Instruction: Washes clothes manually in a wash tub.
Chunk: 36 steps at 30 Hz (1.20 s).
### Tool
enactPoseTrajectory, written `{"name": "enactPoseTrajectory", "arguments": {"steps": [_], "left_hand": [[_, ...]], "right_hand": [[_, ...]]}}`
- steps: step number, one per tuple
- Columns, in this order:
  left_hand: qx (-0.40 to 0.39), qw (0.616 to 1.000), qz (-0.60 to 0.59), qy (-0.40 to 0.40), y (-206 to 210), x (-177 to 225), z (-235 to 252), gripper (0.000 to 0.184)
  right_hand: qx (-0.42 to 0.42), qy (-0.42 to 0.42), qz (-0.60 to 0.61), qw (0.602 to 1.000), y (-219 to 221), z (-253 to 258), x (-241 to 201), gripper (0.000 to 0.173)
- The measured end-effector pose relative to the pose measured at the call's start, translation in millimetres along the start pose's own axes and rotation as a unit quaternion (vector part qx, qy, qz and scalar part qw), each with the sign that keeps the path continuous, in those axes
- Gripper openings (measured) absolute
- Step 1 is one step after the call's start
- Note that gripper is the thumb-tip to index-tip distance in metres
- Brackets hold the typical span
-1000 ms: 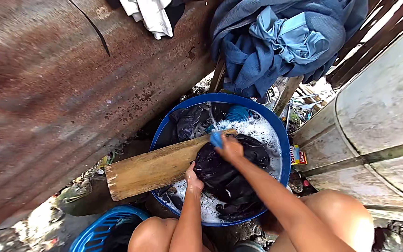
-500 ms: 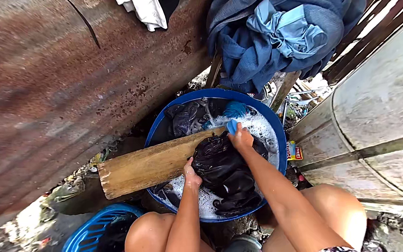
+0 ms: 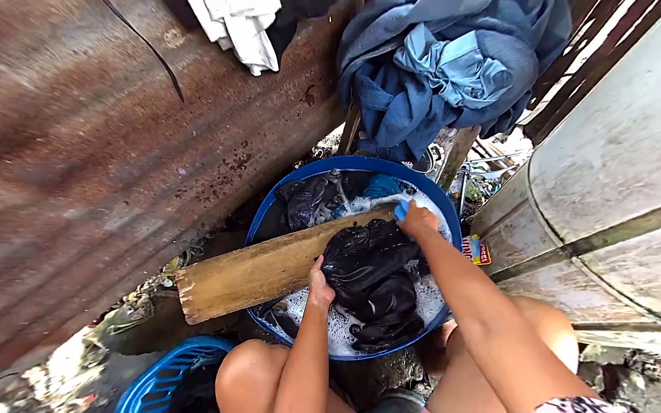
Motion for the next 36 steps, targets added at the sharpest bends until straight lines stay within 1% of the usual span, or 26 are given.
{"name": "enactPoseTrajectory", "arguments": {"steps": [1, 3, 5, 6, 8, 10, 11, 13, 15, 18, 20, 21, 22, 23, 24, 25, 26, 27, 28, 29, 31, 32, 33, 34, 35, 36], "left_hand": [[-0.013, 0.999, 0.026, 0.017, 2.1, 2.7, -0.4, 0.047], [-0.043, 0.993, 0.1, 0.046, 7.9, 3.9, -5.3, 0.051], [-0.036, 0.984, 0.159, 0.075, 18.4, 3.7, -17.9, 0.049], [-0.033, 0.978, 0.185, 0.09, 30.3, 5.6, -31.6, 0.051], [-0.047, 0.963, 0.234, 0.124, 65.7, 12.3, -68.4, 0.046], [-0.09, 0.947, 0.276, 0.141, 101.9, 19.0, -107.0, 0.045], [-0.11, 0.94, 0.29, 0.144, 115.7, 25.3, -122.9, 0.046], [-0.119, 0.934, 0.298, 0.158, 131.4, 49.4, -142.8, 0.045], [-0.096, 0.947, 0.256, 0.17, 128.3, 86.3, -148.7, 0.037], [-0.035, 0.97, 0.158, 0.179, 106.2, 137.2, -132.6, 0.032], [0.013, 0.967, 0.149, 0.205, 90.3, 159.9, -98.7, 0.035], [0.034, 0.951, 0.187, 0.242, 80.6, 167.9, -79.4, 0.04], [0.05, 0.923, 0.253, 0.284, 71.2, 173.2, -65.3, 0.048], [0.063, 0.888, 0.324, 0.319, 65.5, 174.7, -60.5, 0.06], [0.069, 0.851, 0.389, 0.347, 63.3, 172.1, -61.7, 0.067], [0.058, 0.815, 0.444, 0.367, 63.9, 162.5, -67.4, 0.07], [0.036, 0.784, 0.497, 0.371, 64.9, 144.4, -72.7, 0.069], [0.008, 0.759, 0.545, 0.357, 65.6, 118.7, -73.1, 0.065], [-0.025, 0.738, 0.587, 0.331, 67.4, 89.2, -70.6, 0.062], [-0.053, 0.716, 0.631, 0.293, 69.4, 58.7, -66.6, 0.064], [-0.055, 0.646, 0.73, 0.215, 72.5, 7.4, -62.0, 0.078], [-0.04, 0.609, 0.764, 0.208, 72.5, -9.0, -60.0, 0.075], [-0.026, 0.581, 0.782, 0.222, 72.0, -17.7, -57.3, 0.062], [-0.018, 0.57, 0.788, 0.233, 71.8, -19.5, -55.0, 0.049], [-0.018, 0.578, 0.782, 0.231, 71.5, -16.7, -53.8, 0.041], [-0.019, 0.603, 0.765, 0.225, 69.0, -11.0, -53.4, 0.036]], "right_hand": [[0.007, 0.029, 0.069, 0.997, -9.8, -0.2, 15.6, 0.075], [0.059, 0.08, 0.226, 0.969, -11.9, -9.4, 48.0, 0.077], [0.076, 0.113, 0.328, 0.935, 10.1, -23.4, 67.8, 0.078], [0.064, 0.117, 0.356, 0.925, 26.4, -29.4, 71.9, 0.077], [0.021, 0.115, 0.376, 0.919, 53.6, -36.8, 73.5, 0.075], [-0.025, 0.108, 0.378, 0.919, 59.6, -36.3, 74.0, 0.075], [-0.038, 0.101, 0.38, 0.919, 52.7, -34.7, 73.3, 0.074], [-0.045, 0.066, 0.381, 0.921, 21.8, -31.3, 68.4, 0.072], [-0.043, 0.024, 0.414, 0.909, -14.2, -32.8, 60.3, 0.069], [-0.023, -0.004, 0.507, 0.861, -55.3, -36.4, 51.2, 0.065], [0.015, -0.018, 0.568, 0.823, -61.9, -28.9, 42.9, 0.061], [0.043, -0.024, 0.585, 0.809, -59.9, -25.0, 40.1, 0.059], [0.075, -0.031, 0.588, 0.805, -55.8, -22.2, 39.6, 0.059], [0.103, -0.032, 0.581, 0.807, -51.5, -19.0, 41.8, 0.061], [0.121, -0.019, 0.576, 0.808, -45.8, -14.8, 46.0, 0.064], [0.128, 0.009, 0.578, 0.806, -35.5, -10.4, 52.0, 0.066], [0.127, 0.046, 0.584, 0.8, -20.3, -7.6, 58.3, 0.069], [0.126, 0.081, 0.583, 0.799, -3.1, -6.0, 64.0, 0.071], [0.118, 0.107, 0.566, 0.809, 13.9, -6.5, 68.1, 0.074], [0.099, 0.123, 0.531, 0.833, 31.4, -7.3, 71.4, 0.077], [0.037, 0.129, 0.428, 0.894, 59.1, -8.9, 76.3, 0.078], [0.012, 0.132, 0.378, 0.916, 64.1, -11.9, 76.3, 0.078], [0.004, 0.132, 0.323, 0.937, 59.9, -17.7, 73.1, 0.078], [0.023, 0.123, 0.26, 0.957, 48.0, -25.4, 67.5, 0.075], [0.068, 0.094, 0.205, 0.972, 34.7, -31.4, 62.1, 0.07], [0.113, 0.049, 0.16, 0.979, 25.2, -33.9, 56.7, 0.06]]}}
Point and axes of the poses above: each hand's wrist, its own z-axis towards the middle knuckle, its own y-axis out of the palm, x = y × z, the point moved 5 cm from there along z, towards the middle knuckle, and after that the axes turned 7 degrees about -z, right-handed, at the moved point
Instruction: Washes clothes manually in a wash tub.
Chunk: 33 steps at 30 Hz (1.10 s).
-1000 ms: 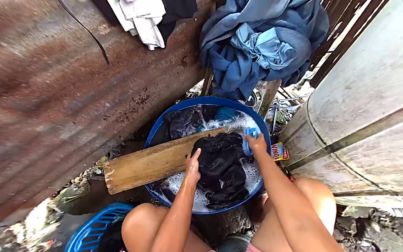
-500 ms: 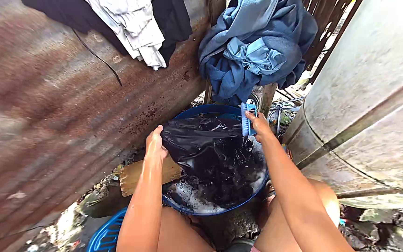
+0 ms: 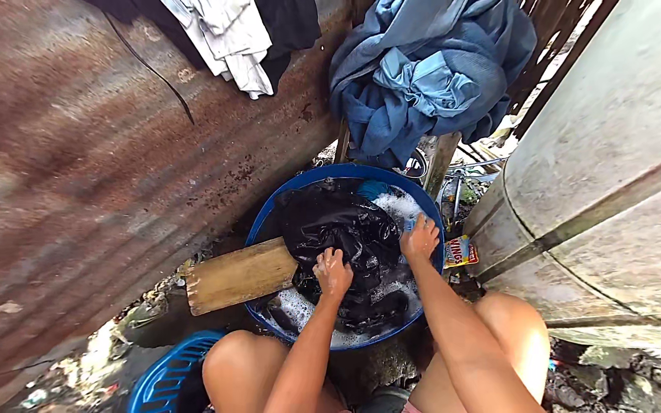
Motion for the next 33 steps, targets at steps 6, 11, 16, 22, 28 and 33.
{"name": "enactPoseTrajectory", "arguments": {"steps": [6, 11, 16, 22, 28, 33], "left_hand": [[0.095, 0.829, -0.541, -0.105, -17.8, -30.8, -14.5, 0.014], [0.085, 0.674, -0.729, -0.08, -49.9, 7.4, -35.9, 0.029], [0.063, 0.66, -0.747, 0.036, -117.0, 41.9, -29.6, 0.028], [0.105, 0.69, -0.716, -0.001, -171.2, 26.9, 1.7, 0.032], [0.235, 0.852, -0.464, -0.056, -159.6, -29.1, 37.8, 0.028], [0.159, 0.934, -0.301, 0.107, -91.2, 2.3, -12.8, 0.026]], "right_hand": [[-0.222, -0.081, -0.06, 0.97, 41.3, -4.7, -6.7, 0.072], [-0.298, -0.129, 0.049, 0.945, 62.3, 4.2, -15.6, 0.037], [-0.16, -0.144, 0.228, 0.95, -29.8, 4.7, -53.8, 0.024], [-0.029, -0.222, 0.351, 0.909, -102.0, -7.6, -72.4, 0.008], [-0.043, -0.282, 0.306, 0.908, -74.4, -13.2, -89.2, 0.012], [-0.108, -0.268, 0.335, 0.897, -45.4, -12.1, -96.7, 0.006]]}}
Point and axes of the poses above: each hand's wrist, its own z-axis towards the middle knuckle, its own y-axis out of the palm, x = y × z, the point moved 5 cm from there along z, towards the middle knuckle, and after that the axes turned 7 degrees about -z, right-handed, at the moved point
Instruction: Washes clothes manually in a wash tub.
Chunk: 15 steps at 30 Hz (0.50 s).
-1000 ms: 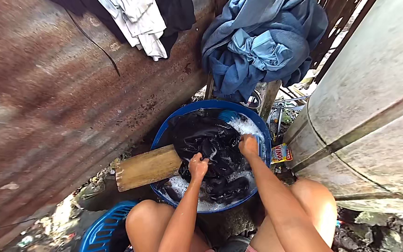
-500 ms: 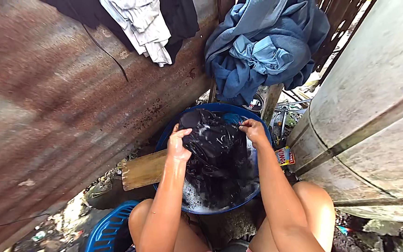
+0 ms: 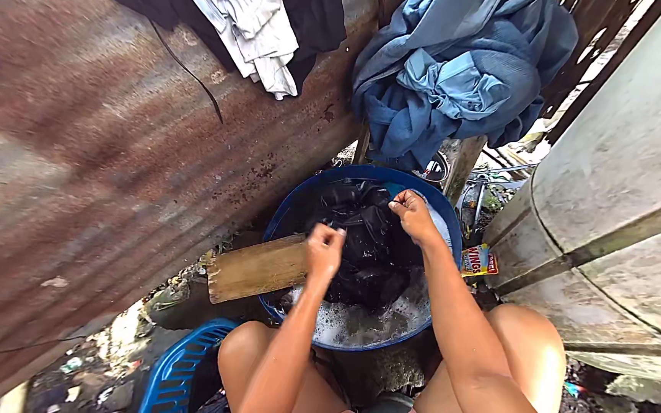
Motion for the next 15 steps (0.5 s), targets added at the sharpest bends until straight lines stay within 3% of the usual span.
{"name": "enactPoseTrajectory", "arguments": {"steps": [2, 3, 5, 9, 11, 13, 15], "left_hand": [[-0.128, 0.991, -0.026, -0.038, 45.9, -15.9, -29.8, 0.025], [-0.153, 0.987, -0.018, -0.054, 59.7, -18.8, -40.9, 0.027], [-0.09, 0.995, 0.008, -0.047, 66.7, -12.9, -50.1, 0.037], [0.076, 0.993, 0.067, 0.052, 52.2, 3.8, -42.5, 0.077], [0.111, 0.986, 0.084, 0.097, 38.4, 9.3, -28.8, 0.083], [0.083, 0.983, 0.1, 0.129, 25.8, 9.3, -13.2, 0.053], [0.007, 0.982, 0.128, 0.138, 15.3, 6.7, 1.5, 0.022]], "right_hand": [[-0.021, 0.001, 0.025, 0.999, 8.6, -4.1, -6.5, 0.006], [-0.022, -0.007, 0.036, 0.999, 10.9, -7.4, -12.6, 0.007], [-0.021, -0.042, 0.055, 0.997, 7.1, -13.8, -31.7, 0.01], [-0.011, -0.109, 0.121, 0.987, -9.3, -29.8, -70.7, 0.016], [-0.008, -0.131, 0.171, 0.976, -12.9, -32.6, -81.0, 0.019], [-0.015, -0.141, 0.208, 0.968, -15.6, -32.8, -81.1, 0.02], [-0.025, -0.135, 0.206, 0.969, -17.9, -31.1, -74.3, 0.02]]}}
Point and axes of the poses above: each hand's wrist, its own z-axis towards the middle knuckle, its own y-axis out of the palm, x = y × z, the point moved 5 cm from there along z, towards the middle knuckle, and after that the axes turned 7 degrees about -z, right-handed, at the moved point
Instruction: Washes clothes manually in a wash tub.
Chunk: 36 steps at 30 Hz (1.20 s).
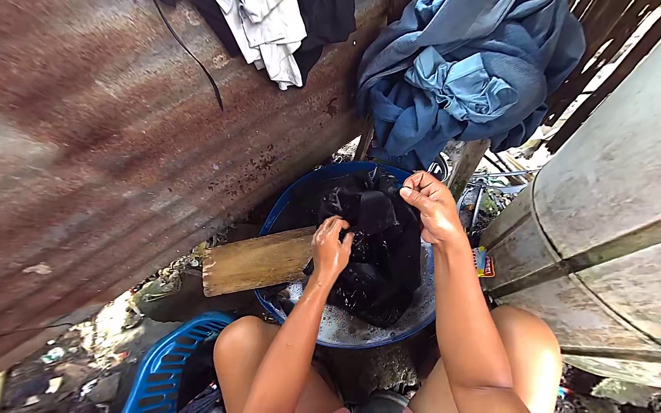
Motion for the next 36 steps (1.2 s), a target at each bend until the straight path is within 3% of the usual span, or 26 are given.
{"name": "enactPoseTrajectory", "arguments": {"steps": [3, 5, 6, 8, 10, 12, 14, 17, 19, 21, 24, 28, 30, 33, 36], "left_hand": [[-0.105, 0.993, -0.005, -0.061, -15.7, -15.1, 21.2, 0.022], [-0.099, 0.989, -0.003, -0.109, -23.0, -30.1, 34.1, 0.023], [-0.091, 0.987, 0.007, -0.132, -24.7, -39.0, 39.9, 0.023], [-0.075, 0.98, 0.029, -0.183, -24.7, -61.1, 50.8, 0.022], [-0.067, 0.967, 0.049, -0.241, -20.7, -78.5, 52.0, 0.023], [-0.033, 0.962, 0.064, -0.263, -14.7, -72.5, 44.1, 0.027], [-0.004, 0.979, 0.062, -0.193, -3.4, -40.1, 29.0, 0.038], [-0.095, 0.992, 0.082, -0.002, 39.4, 9.8, -22.5, 0.032], [-0.254, 0.957, 0.116, 0.076, 74.5, 15.4, -66.1, 0.035], [-0.394, 0.9, 0.179, 0.056, 90.9, -4.2, -89.4, 0.049], [-0.415, 0.879, 0.232, 0.039, 78.9, -29.2, -81.6, 0.041], [-0.447, 0.863, 0.227, -0.062, 53.4, -7.6, -50.3, 0.04], [-0.414, 0.898, 0.113, -0.095, 46.5, 13.2, -34.3, 0.037], [-0.218, 0.955, -0.159, -0.121, 41.5, 27.3, -20.7, 0.038], [-0.028, 0.893, -0.39, -0.225, 44.5, 22.3, -18.6, 0.03]], "right_hand": [[0.027, 0.008, -0.124, 0.992, -13.8, 7.8, 16.2, 0.015], [0.066, 0.024, -0.296, 0.953, -29.3, 9.5, 34.0, 0.005], [0.066, 0.051, -0.363, 0.928, -34.2, 7.0, 41.3, 0.015], [-0.008, 0.138, -0.44, 0.888, -38.3, 3.2, 56.3, 0.024], [-0.145, 0.227, -0.476, 0.837, -31.1, -7.9, 84.4, 0.038], [-0.226, 0.311, -0.508, 0.771, -13.2, -31.6, 119.1, 0.057], [-0.232, 0.387, -0.536, 0.714, 5.9, -54.0, 138.0, 0.066], [-0.213, 0.417, -0.561, 0.683, 15.6, -68.7, 153.9, 0.053], [-0.207, 0.418, -0.549, 0.694, 8.6, -67.2, 149.3, 0.04], [-0.167, 0.39, -0.516, 0.744, -11.6, -53.8, 142.8, 0.038], [-0.085, 0.307, -0.433, 0.843, -42.5, -27.7, 115.7, 0.032], [-0.054, 0.21, -0.414, 0.884, -35.5, -13.4, 66.2, 0.023], [-0.067, 0.173, -0.438, 0.88, -16.9, -11.7, 42.7, 0.023], [-0.079, 0.12, -0.467, 0.872, 19.6, -17.1, 18.3, 0.025], [-0.112, 0.067, -0.488, 0.863, 57.1, -31.6, 8.9, 0.03]]}}
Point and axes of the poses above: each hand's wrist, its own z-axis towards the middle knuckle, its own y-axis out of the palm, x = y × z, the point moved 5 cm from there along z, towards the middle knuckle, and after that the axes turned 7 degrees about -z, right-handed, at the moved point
